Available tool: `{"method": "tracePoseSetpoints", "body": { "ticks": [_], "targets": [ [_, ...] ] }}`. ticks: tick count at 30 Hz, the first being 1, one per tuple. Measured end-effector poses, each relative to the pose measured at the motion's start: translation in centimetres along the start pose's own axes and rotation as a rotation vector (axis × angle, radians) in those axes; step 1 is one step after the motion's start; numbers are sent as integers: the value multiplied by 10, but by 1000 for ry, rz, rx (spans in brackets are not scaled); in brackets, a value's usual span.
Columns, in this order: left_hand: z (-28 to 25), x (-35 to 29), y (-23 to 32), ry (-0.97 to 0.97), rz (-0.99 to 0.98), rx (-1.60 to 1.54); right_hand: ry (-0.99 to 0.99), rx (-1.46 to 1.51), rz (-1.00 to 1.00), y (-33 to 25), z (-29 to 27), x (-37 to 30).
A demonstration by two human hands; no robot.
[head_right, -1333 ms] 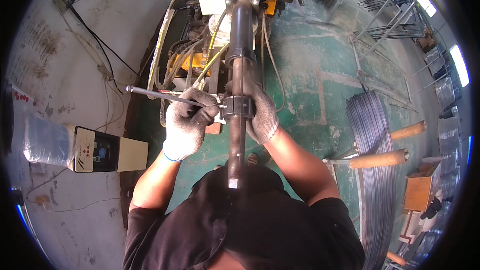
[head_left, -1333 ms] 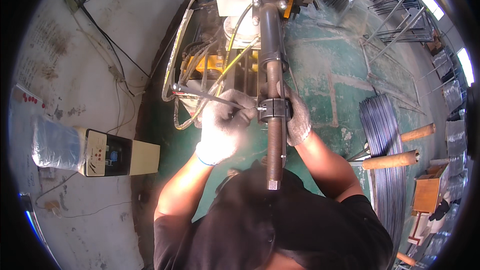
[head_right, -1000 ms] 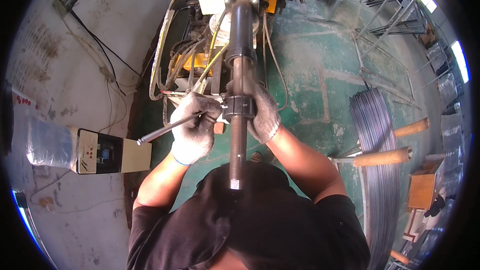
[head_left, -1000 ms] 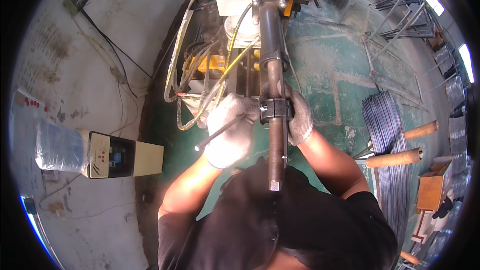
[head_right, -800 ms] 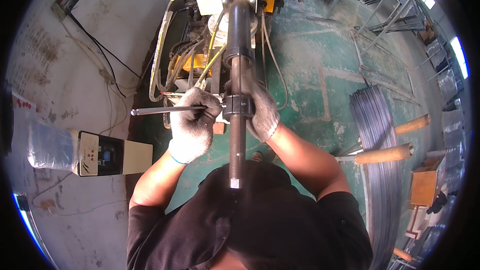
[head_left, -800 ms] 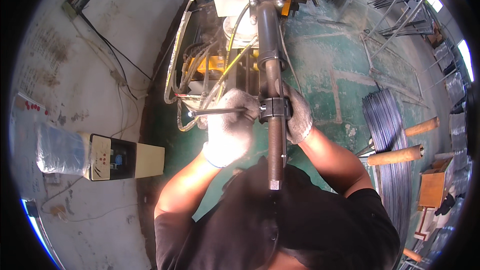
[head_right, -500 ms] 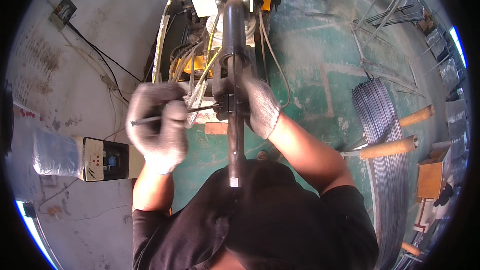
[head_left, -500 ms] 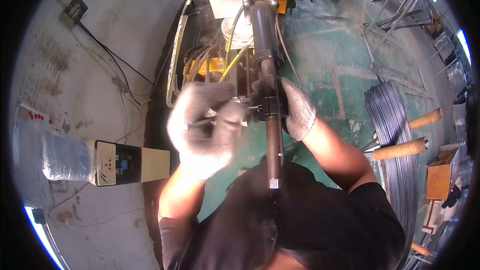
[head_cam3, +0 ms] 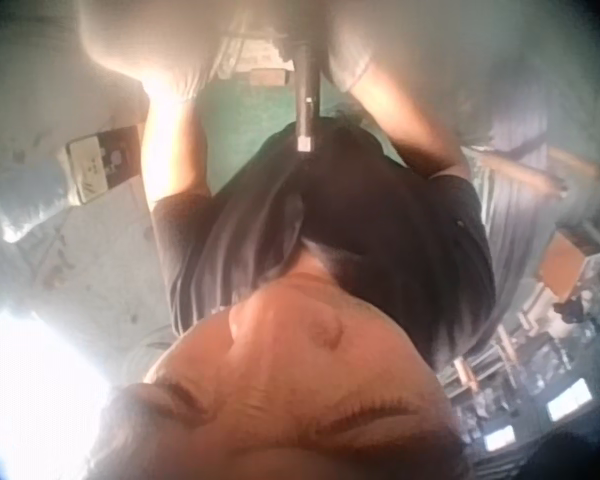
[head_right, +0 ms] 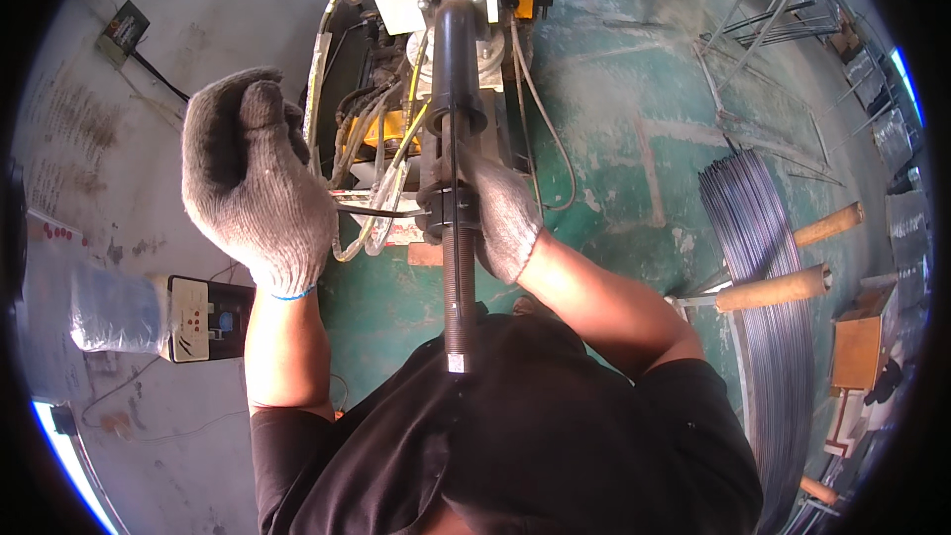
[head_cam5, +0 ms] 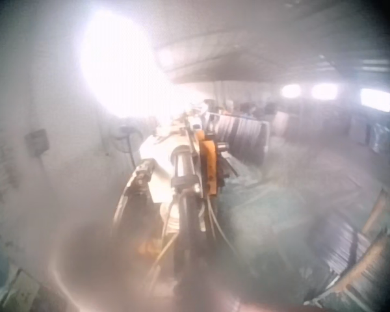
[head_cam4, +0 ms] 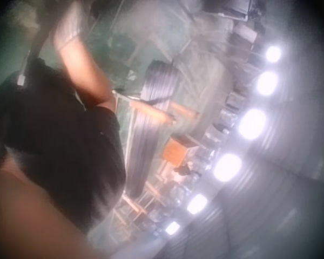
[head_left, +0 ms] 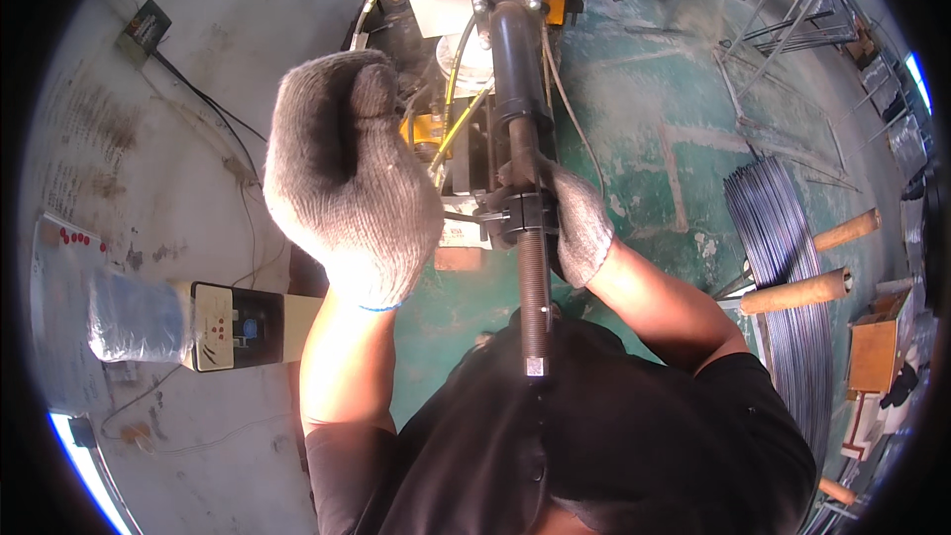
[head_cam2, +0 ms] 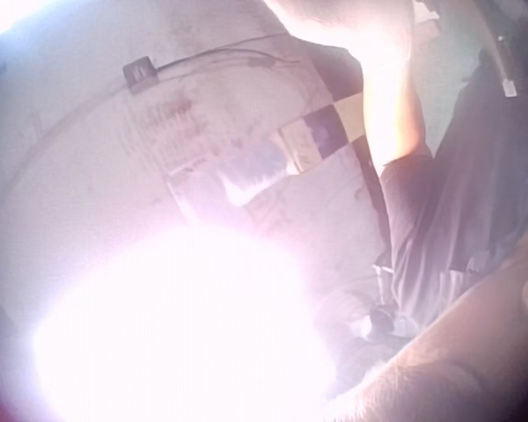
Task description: The person operates a metal rod bending machine in a workshop. They adjust the machine, feed multiple straight metal rods through the bending mechanism, and then measure the resulting bent rods with a tape measure on a wooden workbench.
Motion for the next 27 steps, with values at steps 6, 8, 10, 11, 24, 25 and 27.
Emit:
{"method": "tracePoseSetpoints", "body": {
  "ticks": [6,8,10,11,24,25,27],
  "targets": [
    [2,6,1,-31,0,7,-17,30,-7,1,2,0],
    [6,8,0,-42,12,11,-69,57,7,-1,-1,0],
    [5,10,-2,-46,38,25,17,8,1,2,3,-1],
    [4,10,-1,-53,22,22,60,-17,-3,3,5,-1],
    [46,36,-35,-300,129,247,59,27,3,6,-8,6],
    [54,36,-54,-343,158,264,63,26,7,9,-4,3],
    [77,29,-97,-406,165,286,34,21,-3,9,1,4]
  ]
}}
Point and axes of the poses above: each hand's wrist, its own x-axis towards the middle knuckle, its own z-axis out of the palm, y = z × x, the point moved 1 cm from there along x, towards the middle knuckle, and after that the axes turned 11 degrees about y, right-handed, at the moved point
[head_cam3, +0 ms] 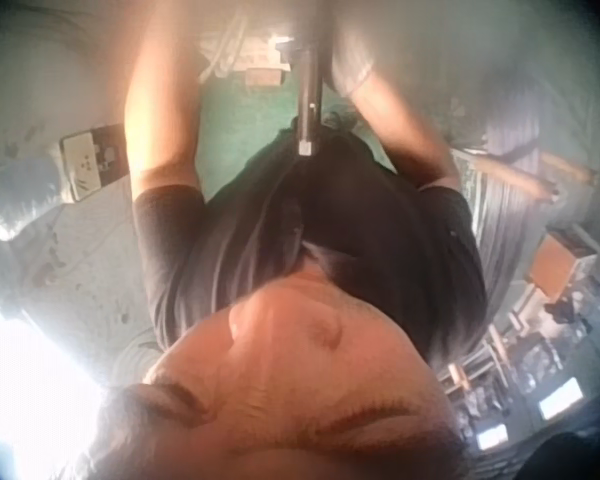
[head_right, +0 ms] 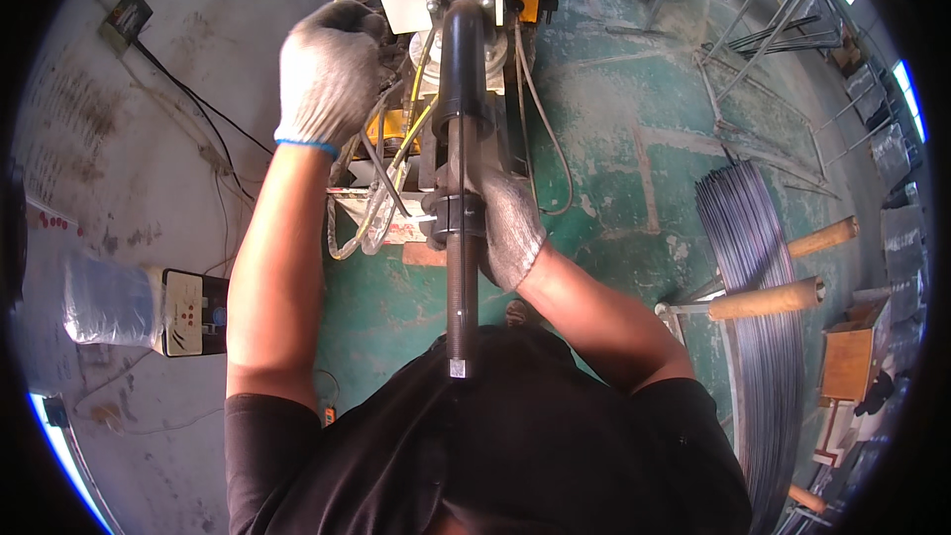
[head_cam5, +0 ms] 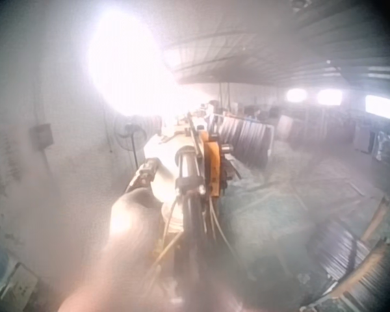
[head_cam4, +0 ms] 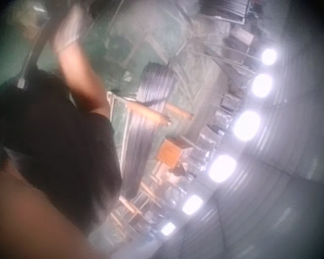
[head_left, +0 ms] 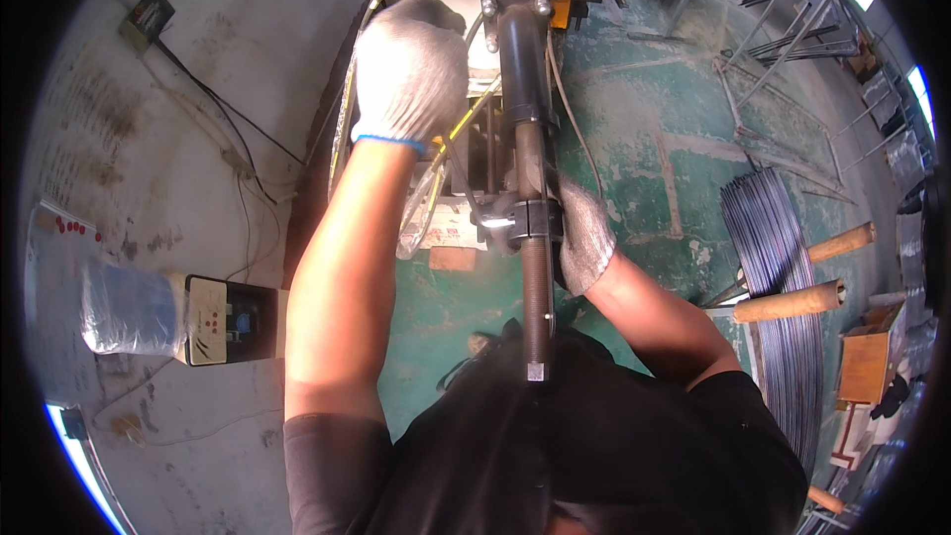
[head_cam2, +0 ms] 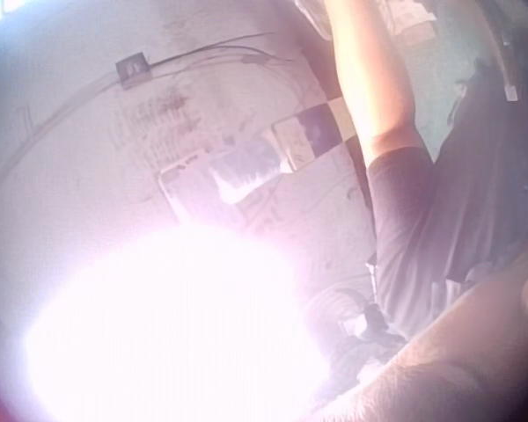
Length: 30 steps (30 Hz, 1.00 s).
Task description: The person operates a metal rod bending machine in a workshop. They adjust the machine, feed multiple straight metal rods through the bending mechanism, and then measure the resulting bent rods with a tape measure on a wooden workbench.
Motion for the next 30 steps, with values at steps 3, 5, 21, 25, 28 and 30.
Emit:
{"method": "tracePoseSetpoints", "body": {
  "ticks": [3,5,21,25,28,30],
  "targets": [
    [50,-4,-7,-170,-343,-32,-40,-13,-29,0,-8,2],
    [75,-14,-31,-418,400,586,-26,-61,-44,-2,-3,-5],
    [62,-57,-12,-363,-1139,-786,-40,-50,-13,-7,-7,3],
    [28,-73,-4,-362,-1213,-925,-79,-47,-22,-7,-7,3],
    [15,-80,6,-288,-1205,-921,-35,-45,-17,-7,-10,4],
    [12,-83,3,-282,-1157,-904,-10,-55,-15,-7,-7,2]
  ]
}}
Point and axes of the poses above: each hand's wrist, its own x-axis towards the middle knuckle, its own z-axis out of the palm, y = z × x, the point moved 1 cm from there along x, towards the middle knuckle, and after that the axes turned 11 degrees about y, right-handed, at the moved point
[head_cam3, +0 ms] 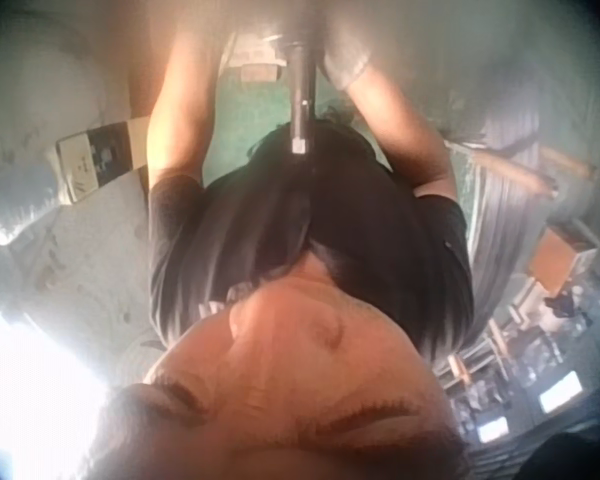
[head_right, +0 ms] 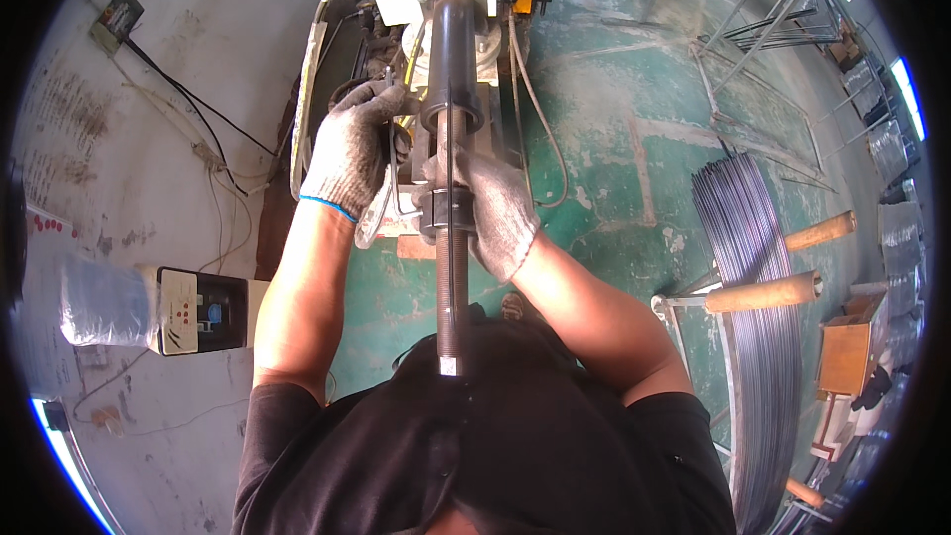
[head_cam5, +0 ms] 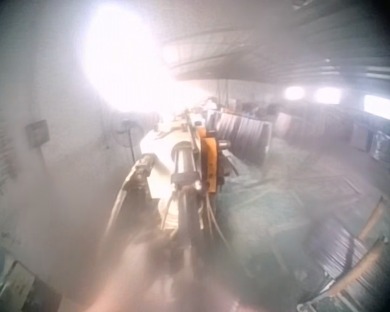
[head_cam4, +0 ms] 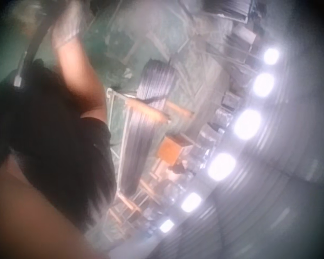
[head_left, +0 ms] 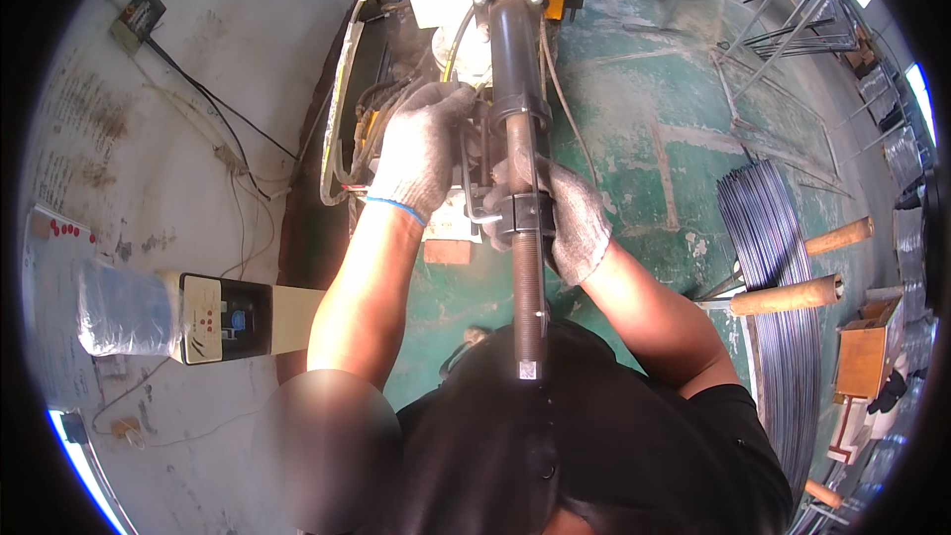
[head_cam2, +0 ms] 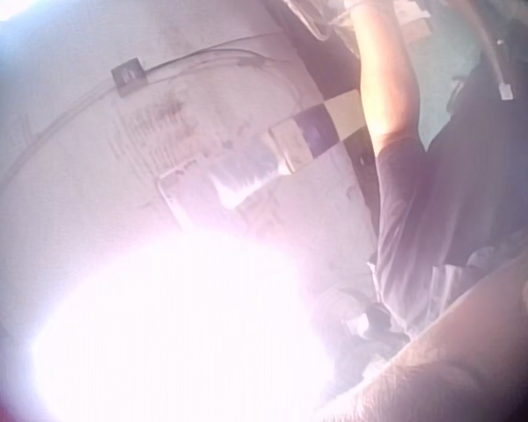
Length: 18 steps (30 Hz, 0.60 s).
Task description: The person operates a metal rod bending machine in a workshop. They adjust the machine, feed multiple straight metal rods through the bending mechanism, and then measure the resulting bent rods with a tape measure on a wooden workbench.
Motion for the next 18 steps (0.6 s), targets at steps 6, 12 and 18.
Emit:
{"method": "tracePoseSetpoints", "body": {
  "ticks": [6,12,18],
  "targets": [
    [8,1,6,116,126,227,-40,27,15,3,-1,2],
    [-11,-27,12,39,105,319,-63,16,23,-1,0,-1],
    [-48,-70,-10,160,16,199,-113,21,21,-3,-6,4]
  ]
}}
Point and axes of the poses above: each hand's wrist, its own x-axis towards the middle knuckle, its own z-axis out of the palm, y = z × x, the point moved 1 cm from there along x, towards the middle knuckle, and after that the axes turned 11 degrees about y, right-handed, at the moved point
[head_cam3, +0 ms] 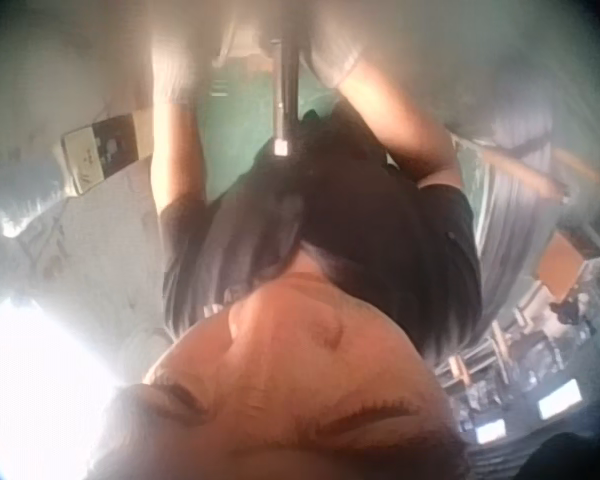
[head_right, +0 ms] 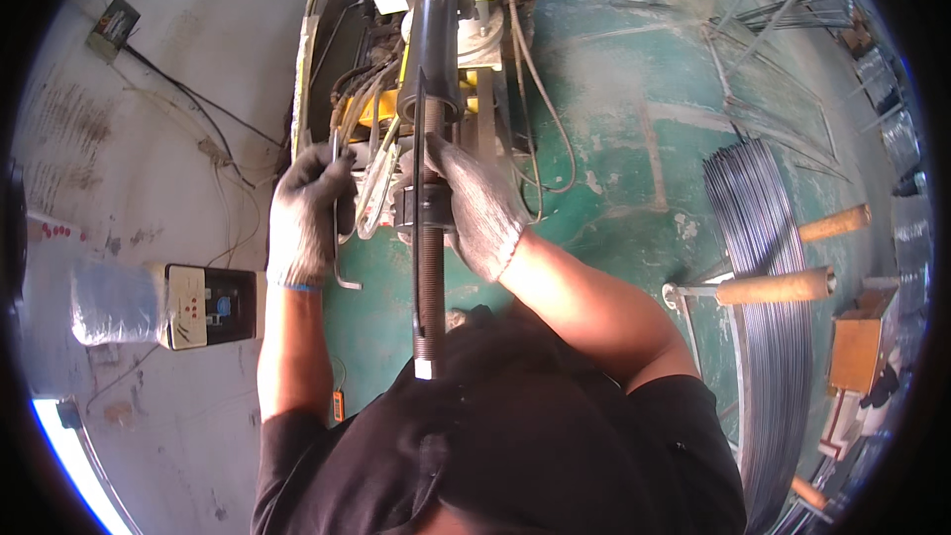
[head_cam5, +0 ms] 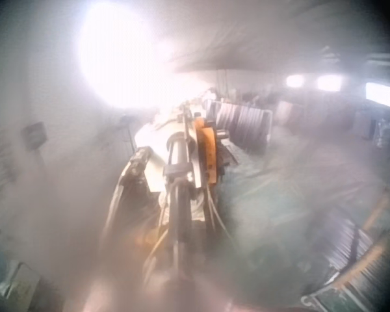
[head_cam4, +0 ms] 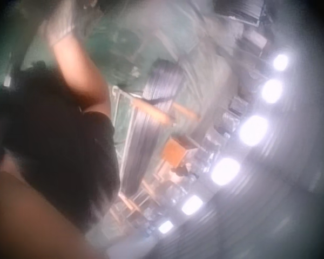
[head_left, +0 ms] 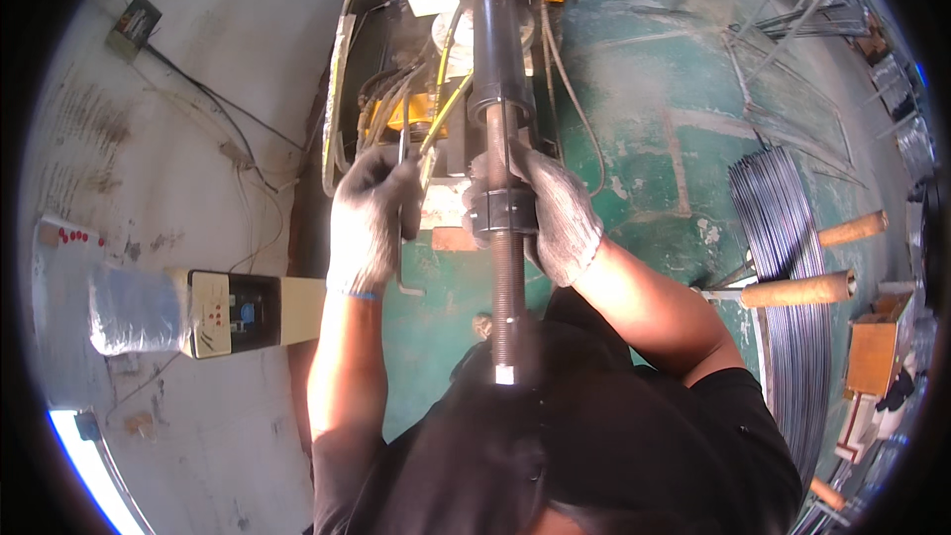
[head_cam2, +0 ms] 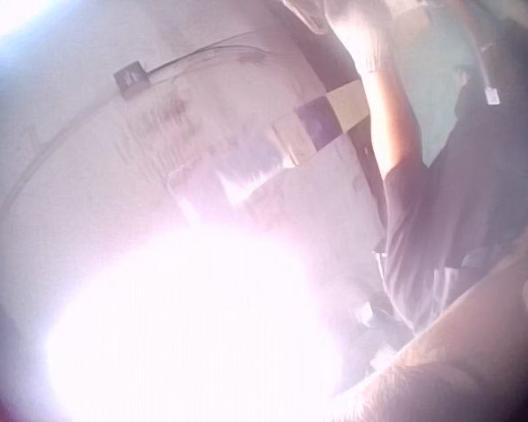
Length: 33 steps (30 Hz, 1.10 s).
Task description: The person operates a metal rod bending machine in a workshop. They adjust the machine, feed multiple straight metal rods through the bending mechanism, and then measure the resulting bent rods with a tape measure on a wooden workbench.
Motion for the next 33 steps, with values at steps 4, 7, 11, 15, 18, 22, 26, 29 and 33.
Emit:
{"method": "tracePoseSetpoints", "body": {
  "ticks": [4,7,11,15,18,22,26,29,33],
  "targets": [
    [-16,-59,-5,173,-48,112,-250,96,42,1,-24,10],
    [-19,-100,-3,414,-28,109,-493,170,176,-6,-45,17],
    [11,-160,-4,699,-54,132,-665,123,484,-15,-55,32],
    [52,-192,-29,887,-69,168,-654,-208,450,-15,-52,42],
    [65,-202,-22,1075,-35,103,-742,-111,484,-12,-51,47],
    [69,-213,-33,1094,50,282,-783,-60,523,-10,-51,51],
    [75,-206,-34,1159,24,65,-803,-39,528,-6,-52,52],
    [70,-207,-39,1152,33,119,-790,-3,523,-7,-52,52],
    [70,-205,-35,1149,16,74,-744,-75,516,-15,-46,47]
  ]
}}
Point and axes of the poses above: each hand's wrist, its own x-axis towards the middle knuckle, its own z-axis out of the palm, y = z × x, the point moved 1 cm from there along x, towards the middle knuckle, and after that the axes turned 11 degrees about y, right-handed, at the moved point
